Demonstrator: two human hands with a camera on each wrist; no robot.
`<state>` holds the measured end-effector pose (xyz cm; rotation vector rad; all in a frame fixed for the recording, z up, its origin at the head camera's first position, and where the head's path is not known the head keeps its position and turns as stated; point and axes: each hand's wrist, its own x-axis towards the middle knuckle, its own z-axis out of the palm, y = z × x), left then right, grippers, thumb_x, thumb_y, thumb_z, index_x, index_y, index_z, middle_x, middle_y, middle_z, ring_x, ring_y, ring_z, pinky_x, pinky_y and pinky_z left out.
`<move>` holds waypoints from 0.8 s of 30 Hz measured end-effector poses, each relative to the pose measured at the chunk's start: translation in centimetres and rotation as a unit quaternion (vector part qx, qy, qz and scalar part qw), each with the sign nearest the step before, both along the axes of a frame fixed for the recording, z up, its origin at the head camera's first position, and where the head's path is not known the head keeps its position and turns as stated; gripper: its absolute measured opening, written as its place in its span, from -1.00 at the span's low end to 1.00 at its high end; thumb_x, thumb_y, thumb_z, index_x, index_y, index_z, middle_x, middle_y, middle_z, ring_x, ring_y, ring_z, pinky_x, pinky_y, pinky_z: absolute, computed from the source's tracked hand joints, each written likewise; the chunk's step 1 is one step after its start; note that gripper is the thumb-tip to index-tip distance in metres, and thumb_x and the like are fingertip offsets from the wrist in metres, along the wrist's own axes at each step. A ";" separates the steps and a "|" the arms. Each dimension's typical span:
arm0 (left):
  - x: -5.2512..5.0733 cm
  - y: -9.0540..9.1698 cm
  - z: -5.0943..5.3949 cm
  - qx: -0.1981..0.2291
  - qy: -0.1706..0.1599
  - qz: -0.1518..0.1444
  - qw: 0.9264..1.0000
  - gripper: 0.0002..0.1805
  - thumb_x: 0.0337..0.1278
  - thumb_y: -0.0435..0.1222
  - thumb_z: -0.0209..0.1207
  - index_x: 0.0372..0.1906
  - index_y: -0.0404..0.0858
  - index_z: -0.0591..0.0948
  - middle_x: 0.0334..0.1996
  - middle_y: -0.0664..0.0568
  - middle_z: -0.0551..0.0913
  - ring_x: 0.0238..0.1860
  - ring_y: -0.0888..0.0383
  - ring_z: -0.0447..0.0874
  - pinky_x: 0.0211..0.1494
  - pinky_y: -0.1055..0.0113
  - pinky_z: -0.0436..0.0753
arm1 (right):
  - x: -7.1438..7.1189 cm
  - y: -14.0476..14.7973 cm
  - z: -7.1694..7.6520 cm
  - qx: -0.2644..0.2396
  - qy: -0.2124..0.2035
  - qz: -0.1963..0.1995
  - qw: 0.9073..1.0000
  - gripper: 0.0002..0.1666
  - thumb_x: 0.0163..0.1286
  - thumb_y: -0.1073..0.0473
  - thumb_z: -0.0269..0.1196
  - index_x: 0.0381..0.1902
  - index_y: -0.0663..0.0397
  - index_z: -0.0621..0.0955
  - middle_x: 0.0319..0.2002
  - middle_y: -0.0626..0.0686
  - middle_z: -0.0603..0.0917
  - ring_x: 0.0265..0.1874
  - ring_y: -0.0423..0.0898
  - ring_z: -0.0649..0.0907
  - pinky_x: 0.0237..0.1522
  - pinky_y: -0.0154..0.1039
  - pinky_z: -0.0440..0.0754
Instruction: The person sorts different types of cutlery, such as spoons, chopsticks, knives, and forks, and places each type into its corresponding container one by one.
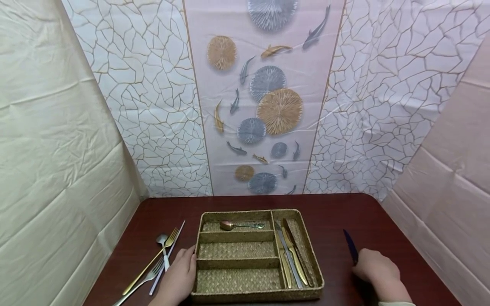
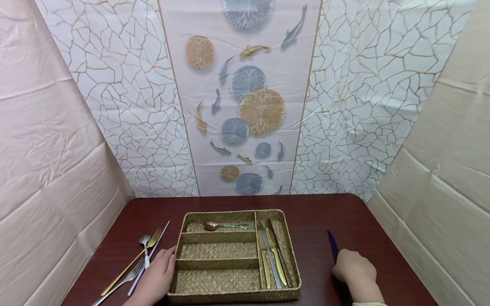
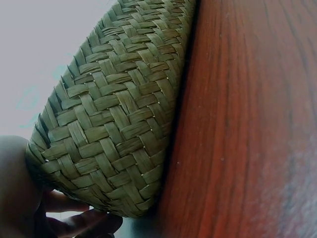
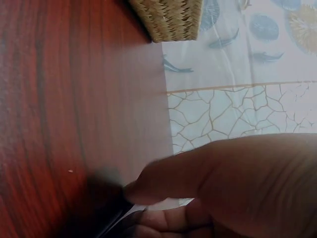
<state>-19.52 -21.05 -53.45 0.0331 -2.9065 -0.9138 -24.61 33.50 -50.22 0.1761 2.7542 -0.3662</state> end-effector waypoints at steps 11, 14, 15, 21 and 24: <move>0.0 0.1 0.2 -0.002 0.001 -0.001 1.000 -0.55 0.78 -0.23 0.00 0.46 -0.41 0.58 0.13 -0.14 0.64 0.08 -0.11 0.70 0.09 -0.16 0.69 | 0.1 -1.3 -0.3 -0.018 0.043 0.016 0.999 -0.52 0.38 -0.10 0.46 -0.18 0.28 0.72 -0.22 0.28 0.75 -0.32 0.21 0.73 -0.29 0.29 0.68; 0.1 0.0 0.1 -0.004 0.016 -0.002 1.000 -0.56 0.77 -0.25 0.01 0.45 -0.40 0.59 0.11 -0.12 0.65 0.05 -0.09 0.71 0.08 -0.14 0.70 | 0.2 -2.4 0.2 -0.031 0.074 0.023 0.996 -0.58 0.37 -0.09 0.44 -0.38 0.16 0.64 -0.42 0.11 0.66 -0.47 0.06 0.63 -0.42 0.13 0.60; 0.1 0.0 0.1 -0.005 0.017 -0.002 1.000 -0.56 0.77 -0.26 0.02 0.45 -0.40 0.59 0.10 -0.12 0.65 0.05 -0.09 0.71 0.08 -0.14 0.70 | 0.2 -2.9 0.4 -0.038 0.086 0.024 0.995 -0.59 0.37 -0.08 0.43 -0.44 0.11 0.60 -0.48 0.05 0.60 -0.52 0.02 0.57 -0.45 0.06 0.55; 0.0 0.0 0.1 -0.002 -0.007 -0.002 1.000 -0.54 0.78 -0.23 -0.01 0.47 -0.41 0.57 0.14 -0.14 0.64 0.09 -0.11 0.70 0.09 -0.17 0.69 | 0.4 -6.3 2.4 -0.080 0.149 0.033 0.985 -0.63 0.36 0.01 0.38 -0.53 -0.05 0.47 -0.58 -0.07 0.40 -0.58 -0.09 0.38 -0.49 -0.15 0.31; 0.0 0.0 0.1 -0.001 -0.009 -0.004 1.000 -0.54 0.78 -0.23 -0.01 0.47 -0.42 0.57 0.14 -0.16 0.64 0.08 -0.12 0.70 0.08 -0.17 0.69 | 0.5 -8.0 3.4 -0.091 0.164 0.041 0.981 -0.71 0.39 0.04 0.36 -0.45 -0.04 0.52 -0.53 -0.04 0.48 -0.56 -0.07 0.45 -0.47 -0.14 0.35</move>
